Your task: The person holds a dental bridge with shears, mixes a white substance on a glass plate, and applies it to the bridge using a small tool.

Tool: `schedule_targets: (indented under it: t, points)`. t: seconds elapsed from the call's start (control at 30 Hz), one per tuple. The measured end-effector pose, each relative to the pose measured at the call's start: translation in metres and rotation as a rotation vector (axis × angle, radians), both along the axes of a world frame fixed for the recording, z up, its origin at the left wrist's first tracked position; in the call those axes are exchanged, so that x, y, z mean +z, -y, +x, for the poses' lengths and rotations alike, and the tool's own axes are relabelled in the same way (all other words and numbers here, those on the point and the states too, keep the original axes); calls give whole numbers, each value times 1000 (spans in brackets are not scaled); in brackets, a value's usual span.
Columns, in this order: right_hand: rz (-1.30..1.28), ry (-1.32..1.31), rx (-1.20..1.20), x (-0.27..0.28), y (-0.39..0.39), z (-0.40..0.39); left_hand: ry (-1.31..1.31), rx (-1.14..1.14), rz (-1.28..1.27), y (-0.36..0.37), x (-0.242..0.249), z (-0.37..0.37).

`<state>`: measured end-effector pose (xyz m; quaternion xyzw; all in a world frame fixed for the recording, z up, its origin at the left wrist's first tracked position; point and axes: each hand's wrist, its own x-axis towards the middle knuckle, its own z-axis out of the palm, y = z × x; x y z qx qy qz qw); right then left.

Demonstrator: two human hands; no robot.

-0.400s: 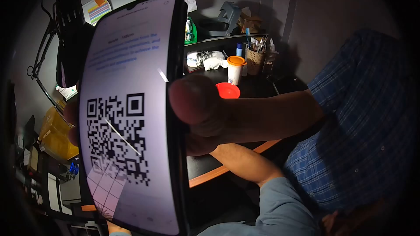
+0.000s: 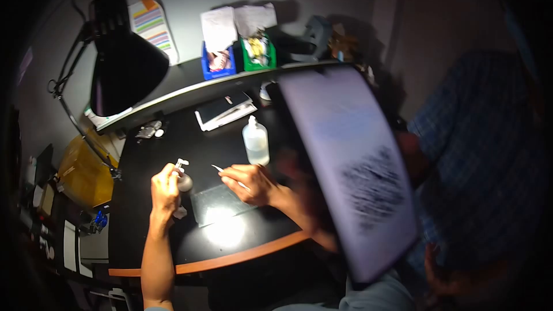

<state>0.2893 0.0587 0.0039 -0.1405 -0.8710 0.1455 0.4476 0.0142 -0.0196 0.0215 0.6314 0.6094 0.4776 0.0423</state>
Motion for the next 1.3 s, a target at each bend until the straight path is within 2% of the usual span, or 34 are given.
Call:
schedule_targets:
  t: [0.17, 0.3, 0.47, 0.7, 0.73, 0.97, 1.1, 1.3]
  points:
    - [-39, 29, -13, -2, 3, 7, -36, 32, -23, 2, -9, 10]
    - [-57, 43, 38, -1, 5, -1, -89, 32, -43, 7, 1, 12]
    - [-83, 94, 71, 3, 12, -3, -29, -5, -96, 9, 9, 17]
    - [-65, 25, 50, -4, 20, -11, 250, -85, -39, 9, 2, 26]
    - [-61, 15, 37, -4, 20, -11, 275, -88, -130, 14, 11, 29]
    - [-39, -22, 4, -7, 21, -15, 351, -140, -193, 14, 3, 34]
    - [-69, -38, -4, -12, 20, -20, 563, -243, -288, 16, 2, 36]
    - [-130, -6, 26, -6, 26, -19, 485, -243, -355, 20, 5, 42]
